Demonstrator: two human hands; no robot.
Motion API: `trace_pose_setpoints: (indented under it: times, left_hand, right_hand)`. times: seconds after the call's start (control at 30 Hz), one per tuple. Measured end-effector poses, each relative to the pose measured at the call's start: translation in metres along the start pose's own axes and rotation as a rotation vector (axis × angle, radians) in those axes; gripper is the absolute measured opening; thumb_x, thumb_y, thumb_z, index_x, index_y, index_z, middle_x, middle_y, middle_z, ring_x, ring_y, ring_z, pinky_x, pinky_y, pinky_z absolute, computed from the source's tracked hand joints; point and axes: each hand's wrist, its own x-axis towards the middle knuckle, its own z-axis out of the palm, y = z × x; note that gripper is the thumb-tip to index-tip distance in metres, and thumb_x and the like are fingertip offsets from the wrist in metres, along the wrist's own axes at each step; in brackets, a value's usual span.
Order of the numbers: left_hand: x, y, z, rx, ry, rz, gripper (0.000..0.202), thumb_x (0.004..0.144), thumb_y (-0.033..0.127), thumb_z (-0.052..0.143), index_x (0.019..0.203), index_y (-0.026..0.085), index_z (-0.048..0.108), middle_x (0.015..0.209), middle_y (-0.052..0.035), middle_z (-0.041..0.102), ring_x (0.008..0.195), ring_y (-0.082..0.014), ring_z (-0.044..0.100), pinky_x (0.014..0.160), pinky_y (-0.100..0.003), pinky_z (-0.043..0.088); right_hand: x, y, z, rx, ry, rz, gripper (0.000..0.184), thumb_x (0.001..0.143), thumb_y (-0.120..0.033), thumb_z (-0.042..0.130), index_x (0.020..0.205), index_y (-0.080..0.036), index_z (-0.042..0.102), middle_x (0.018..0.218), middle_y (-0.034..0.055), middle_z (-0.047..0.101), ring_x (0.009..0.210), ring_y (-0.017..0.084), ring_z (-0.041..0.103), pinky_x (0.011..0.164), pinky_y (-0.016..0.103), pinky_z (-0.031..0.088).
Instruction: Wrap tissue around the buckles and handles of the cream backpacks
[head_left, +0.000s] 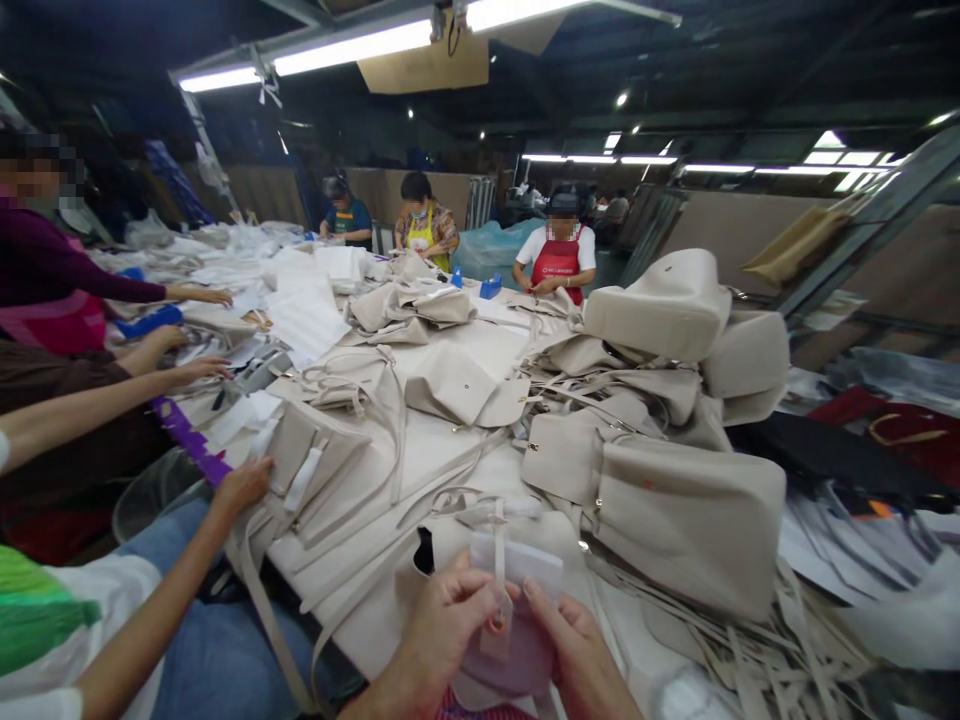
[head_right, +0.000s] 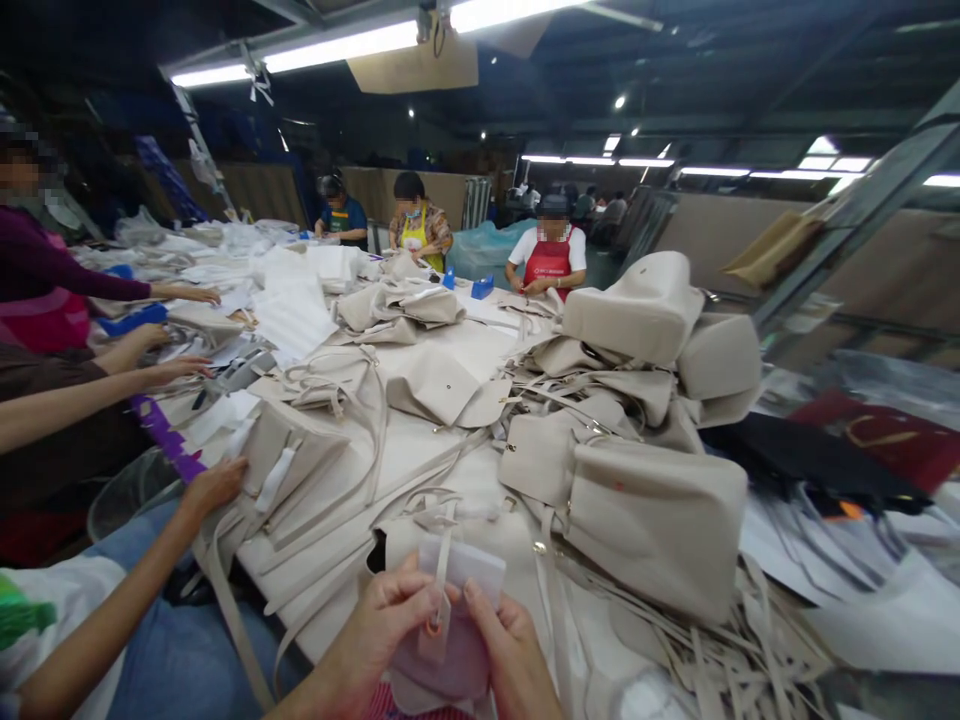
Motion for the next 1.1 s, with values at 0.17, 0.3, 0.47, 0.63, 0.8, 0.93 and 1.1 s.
trace_pose_setpoints:
  times: [0.17,0.3,0.47,0.63,0.8,0.93,1.1]
  left_hand:
    - [0.002,0.006,0.008,0.124,0.083,0.037,0.022,0.068,0.025,0.069,0.047,0.018,0.066,0.084,-0.0039,0.059,0.090,-0.0236,0.054,0.083,-0.028,0.038]
    - [0.006,-0.001,0.010,0.122,0.189,0.071,0.018,0.060,0.018,0.073,0.046,0.019,0.062,0.075,-0.0021,0.055,0.084,-0.0218,0.052,0.079,-0.027,0.038]
    - [0.010,-0.013,0.007,-0.005,0.196,0.073,0.019,0.057,0.019,0.076,0.066,0.019,0.059,0.077,-0.0002,0.059,0.078,-0.0191,0.055,0.073,-0.026,0.041]
    - [0.008,-0.010,0.002,-0.234,0.178,0.028,0.049,0.055,0.024,0.083,0.094,0.022,0.054,0.087,-0.0024,0.067,0.072,-0.0178,0.062,0.068,-0.027,0.045]
    - [0.007,-0.004,0.001,-0.303,0.028,-0.156,0.041,0.070,0.049,0.072,0.087,0.012,0.066,0.070,-0.0075,0.068,0.063,-0.0189,0.062,0.065,-0.029,0.045]
    - [0.014,-0.004,0.011,-0.239,0.039,-0.221,0.039,0.060,0.045,0.080,0.074,0.009,0.071,0.062,-0.0068,0.067,0.058,-0.0178,0.059,0.061,-0.029,0.044]
    - [0.023,-0.003,0.023,-0.262,0.147,-0.213,0.033,0.056,0.036,0.082,0.075,0.010,0.072,0.064,-0.0055,0.069,0.060,-0.0173,0.059,0.060,-0.028,0.045]
  right_hand:
    - [0.003,-0.001,-0.001,0.008,0.010,0.003,0.043,0.067,-0.056,0.075,0.073,-0.013,0.074,0.057,0.0041,0.069,0.049,0.014,0.059,0.046,0.021,0.044]
    - [0.005,0.001,-0.003,-0.042,0.003,-0.025,0.042,0.065,-0.054,0.077,0.073,-0.014,0.073,0.053,0.0004,0.064,0.037,0.008,0.047,0.034,0.017,0.030]
    - [0.004,-0.005,0.001,-0.007,-0.026,-0.063,0.041,0.062,-0.044,0.083,0.089,-0.015,0.074,0.067,0.0035,0.073,0.052,0.013,0.062,0.049,0.020,0.046]
    - [0.001,-0.008,0.005,0.070,-0.023,-0.048,0.043,0.057,-0.037,0.086,0.093,-0.015,0.074,0.081,0.0081,0.077,0.072,0.023,0.071,0.071,0.031,0.054]
    - [0.000,-0.009,0.003,0.096,-0.033,-0.043,0.046,0.057,-0.036,0.086,0.097,-0.017,0.073,0.082,0.0069,0.076,0.073,0.024,0.071,0.069,0.033,0.055]
    - [-0.001,-0.011,0.002,0.040,-0.012,-0.093,0.047,0.059,-0.035,0.085,0.100,-0.017,0.071,0.078,0.0051,0.076,0.069,0.021,0.070,0.067,0.029,0.054]
    - [-0.007,-0.011,0.000,0.022,0.044,-0.130,0.053,0.059,-0.034,0.085,0.107,-0.019,0.068,0.089,0.0062,0.076,0.079,0.024,0.070,0.073,0.032,0.054]
